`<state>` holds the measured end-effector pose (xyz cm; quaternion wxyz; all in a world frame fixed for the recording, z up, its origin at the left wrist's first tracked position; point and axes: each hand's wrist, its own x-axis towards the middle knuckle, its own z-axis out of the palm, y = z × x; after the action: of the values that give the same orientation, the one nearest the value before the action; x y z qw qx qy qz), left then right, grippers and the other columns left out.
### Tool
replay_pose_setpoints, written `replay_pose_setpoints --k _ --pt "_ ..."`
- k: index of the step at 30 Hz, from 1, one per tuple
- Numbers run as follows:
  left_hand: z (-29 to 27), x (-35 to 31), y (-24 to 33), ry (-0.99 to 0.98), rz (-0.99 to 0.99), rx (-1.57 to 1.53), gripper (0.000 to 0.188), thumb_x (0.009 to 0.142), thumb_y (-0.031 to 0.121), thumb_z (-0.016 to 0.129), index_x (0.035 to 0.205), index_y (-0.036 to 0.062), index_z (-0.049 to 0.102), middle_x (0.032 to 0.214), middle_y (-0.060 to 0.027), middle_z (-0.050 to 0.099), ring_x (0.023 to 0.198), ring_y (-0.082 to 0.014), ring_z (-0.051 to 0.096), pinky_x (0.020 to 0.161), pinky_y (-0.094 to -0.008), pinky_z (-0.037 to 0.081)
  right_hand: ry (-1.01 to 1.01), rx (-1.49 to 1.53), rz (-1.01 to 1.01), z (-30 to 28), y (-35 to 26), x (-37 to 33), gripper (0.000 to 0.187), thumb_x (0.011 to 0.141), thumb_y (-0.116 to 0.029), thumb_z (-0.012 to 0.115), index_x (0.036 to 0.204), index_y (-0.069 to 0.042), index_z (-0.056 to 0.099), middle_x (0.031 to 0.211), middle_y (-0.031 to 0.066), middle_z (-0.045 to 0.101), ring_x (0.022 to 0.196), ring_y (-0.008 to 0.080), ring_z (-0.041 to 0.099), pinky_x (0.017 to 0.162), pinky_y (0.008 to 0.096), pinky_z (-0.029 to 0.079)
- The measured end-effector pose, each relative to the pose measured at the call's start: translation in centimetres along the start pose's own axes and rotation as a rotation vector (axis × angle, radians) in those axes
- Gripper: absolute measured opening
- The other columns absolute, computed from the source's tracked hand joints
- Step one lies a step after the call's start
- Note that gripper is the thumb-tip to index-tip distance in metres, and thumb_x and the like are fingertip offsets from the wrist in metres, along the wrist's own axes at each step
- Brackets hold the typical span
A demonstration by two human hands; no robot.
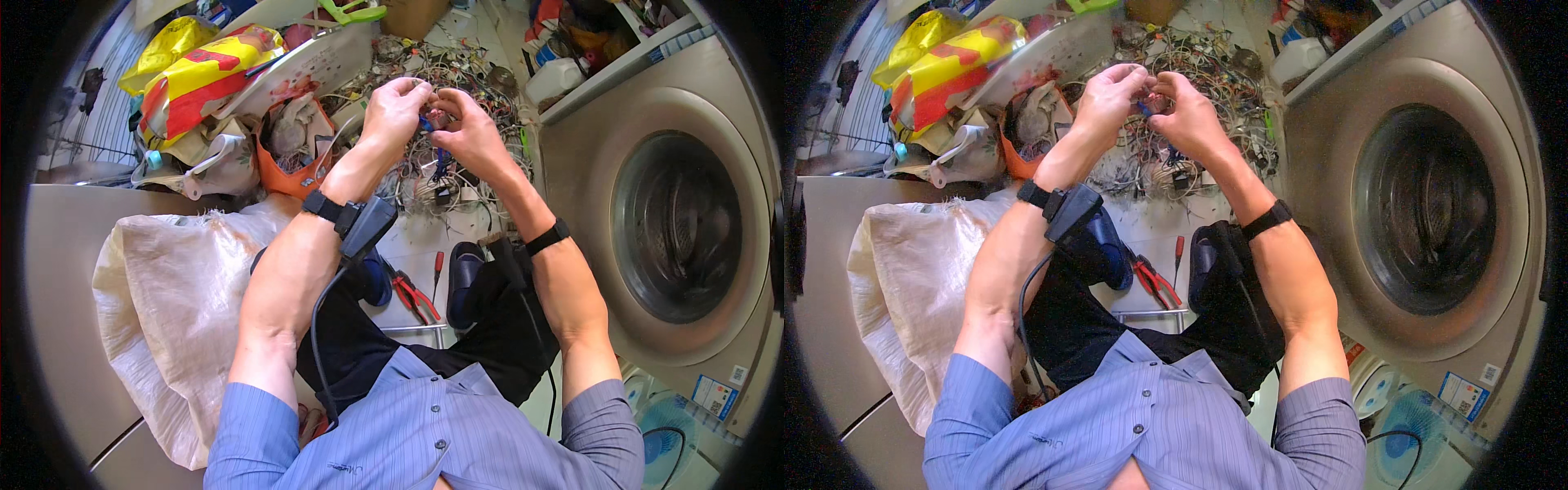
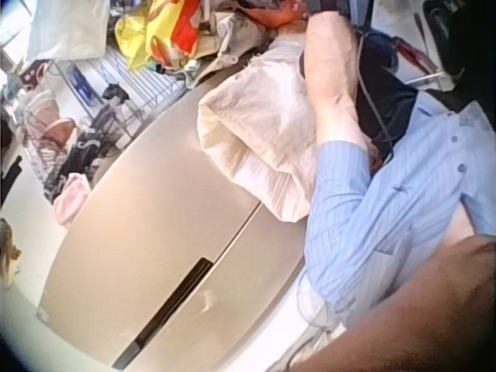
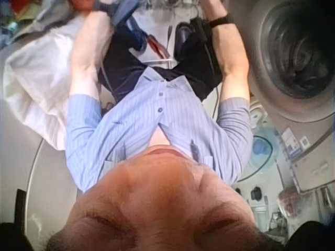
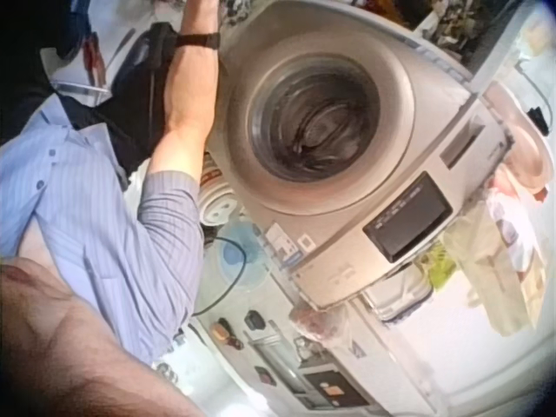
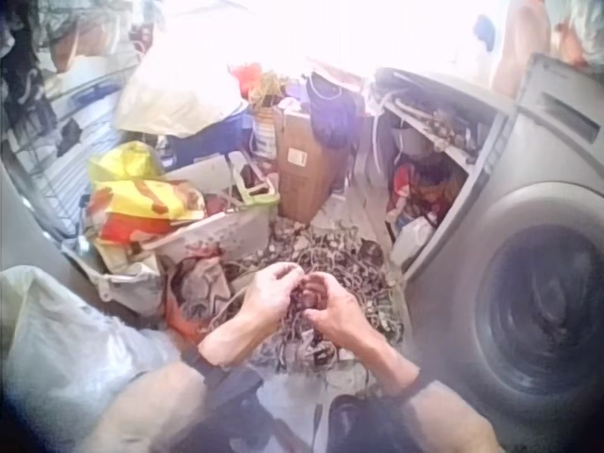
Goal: Disassembling or repairing electronic components such as heating elements and motor parts in a cluttered utility space.
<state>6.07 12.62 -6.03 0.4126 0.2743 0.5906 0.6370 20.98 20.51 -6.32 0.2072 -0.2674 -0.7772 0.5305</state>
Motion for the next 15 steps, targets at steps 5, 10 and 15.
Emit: replay_pose_setpoints --k 5,10,15 --pt "-0.7 -1.3 1.5 -0.009 0.12 -0.071 0.024 0.102 0.018 0.066 0.116 -0.0002 0.068 0.098 -0.0071 0.074 0.085 -0.0116 0.068 0.073 -0.0269 0.055 -0.036 0.065 -0.059 1.0 -3.0 -1.4 0.079 0.081 0.0 0.075 0.152 -0.005 0.04 0.141 0.0157 0.06 0.107 0.0201 0.07 0.092 0.0329 0.057" --pt "-1.7 -2.9 3.1 0.038 0.182 0.258 0.026 0.103 0.021 0.065 0.116 -0.0008 0.067 0.096 -0.0057 0.074 0.082 -0.0104 0.067 0.073 -0.0254 0.054 -0.06 0.116 -0.03 0.3 -1.9 -1.9 0.071 0.088 -0.003 0.073 0.153 -0.006 0.042 0.144 0.0131 0.057 0.102 0.0158 0.07 0.085 0.0293 0.058" --pt "-4.6 -3.1 5.1 0.083 0.211 0.007 0.021 0.103 0.021 0.065 0.107 0.001 0.069 0.082 -0.0041 0.071 0.067 -0.0094 0.063 0.06 -0.0247 0.051 -0.108 -0.273 -0.017 -2.8 5.4 -1.5 0.041 0.092 -0.02 0.069 0.125 0.004 0.064 0.105 0.0093 0.072 0.089 0.0127 0.068 0.076 0.0304 0.057"
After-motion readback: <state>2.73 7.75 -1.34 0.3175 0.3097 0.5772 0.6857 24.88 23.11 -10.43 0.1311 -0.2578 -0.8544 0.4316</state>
